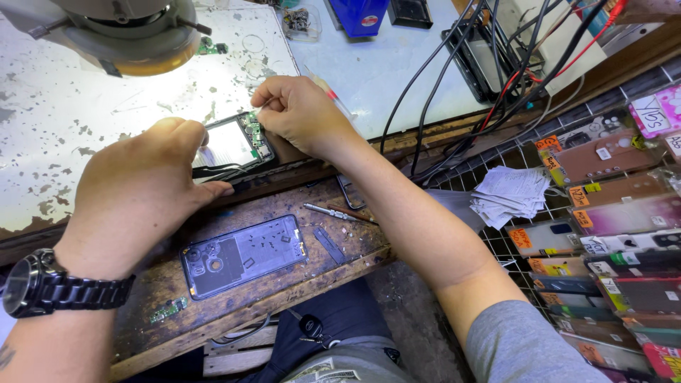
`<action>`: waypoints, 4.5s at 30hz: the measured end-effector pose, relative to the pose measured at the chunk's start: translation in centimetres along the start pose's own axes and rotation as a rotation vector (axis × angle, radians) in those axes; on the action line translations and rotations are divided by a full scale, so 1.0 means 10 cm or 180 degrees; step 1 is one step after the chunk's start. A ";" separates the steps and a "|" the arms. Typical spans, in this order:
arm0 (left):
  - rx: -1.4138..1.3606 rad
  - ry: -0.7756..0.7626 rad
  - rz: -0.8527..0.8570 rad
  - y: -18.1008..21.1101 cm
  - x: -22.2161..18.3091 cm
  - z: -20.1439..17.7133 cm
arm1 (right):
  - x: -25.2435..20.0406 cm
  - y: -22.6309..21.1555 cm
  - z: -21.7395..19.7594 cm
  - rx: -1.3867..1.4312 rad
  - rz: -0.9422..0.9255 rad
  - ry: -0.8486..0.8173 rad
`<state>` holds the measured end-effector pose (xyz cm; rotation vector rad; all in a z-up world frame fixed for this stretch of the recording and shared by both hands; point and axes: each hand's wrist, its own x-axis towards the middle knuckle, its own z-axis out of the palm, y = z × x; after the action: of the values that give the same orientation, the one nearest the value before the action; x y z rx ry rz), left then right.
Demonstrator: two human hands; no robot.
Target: The person disassembles a mobile phone, handling the battery, circuit boards, and internal components with tweezers and a screwdriver.
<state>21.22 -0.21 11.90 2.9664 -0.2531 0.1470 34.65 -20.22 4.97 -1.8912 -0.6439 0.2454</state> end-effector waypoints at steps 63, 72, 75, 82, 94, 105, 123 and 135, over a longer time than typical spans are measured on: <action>-0.2989 -0.0921 -0.1652 1.12 -2.09 1.02 | -2.52 0.26 0.64 0.1964 0.0987 -0.0975; -0.4143 -0.0193 -0.1695 0.83 -2.06 1.19 | -2.45 0.36 0.71 0.1900 0.0884 -0.1207; -0.2722 0.0331 -0.1577 0.54 -1.97 1.00 | -2.42 0.37 0.72 0.2061 0.0958 -0.1158; -0.1374 0.0973 -0.0953 0.05 -1.53 0.84 | -2.45 0.39 0.72 0.2029 0.1025 -0.1060; -0.0971 0.0958 -0.1153 -0.22 -1.51 0.94 | -2.33 0.44 0.53 0.2243 0.0957 -0.0053; -0.0363 0.0969 -0.1012 -0.29 -1.56 1.12 | -2.25 0.45 0.41 0.2541 0.0763 0.0459; -0.0553 0.1065 -0.0104 0.57 -2.08 1.22 | -2.19 0.60 0.27 0.2760 0.0460 0.1307; -0.0874 0.1049 -0.0295 0.70 -2.36 1.29 | -2.06 0.57 0.65 0.2948 0.0433 0.1260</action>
<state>-2.06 -5.45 -2.36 2.6229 -0.0842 0.5363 16.37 -27.76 -5.39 -1.0343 -0.0784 0.1976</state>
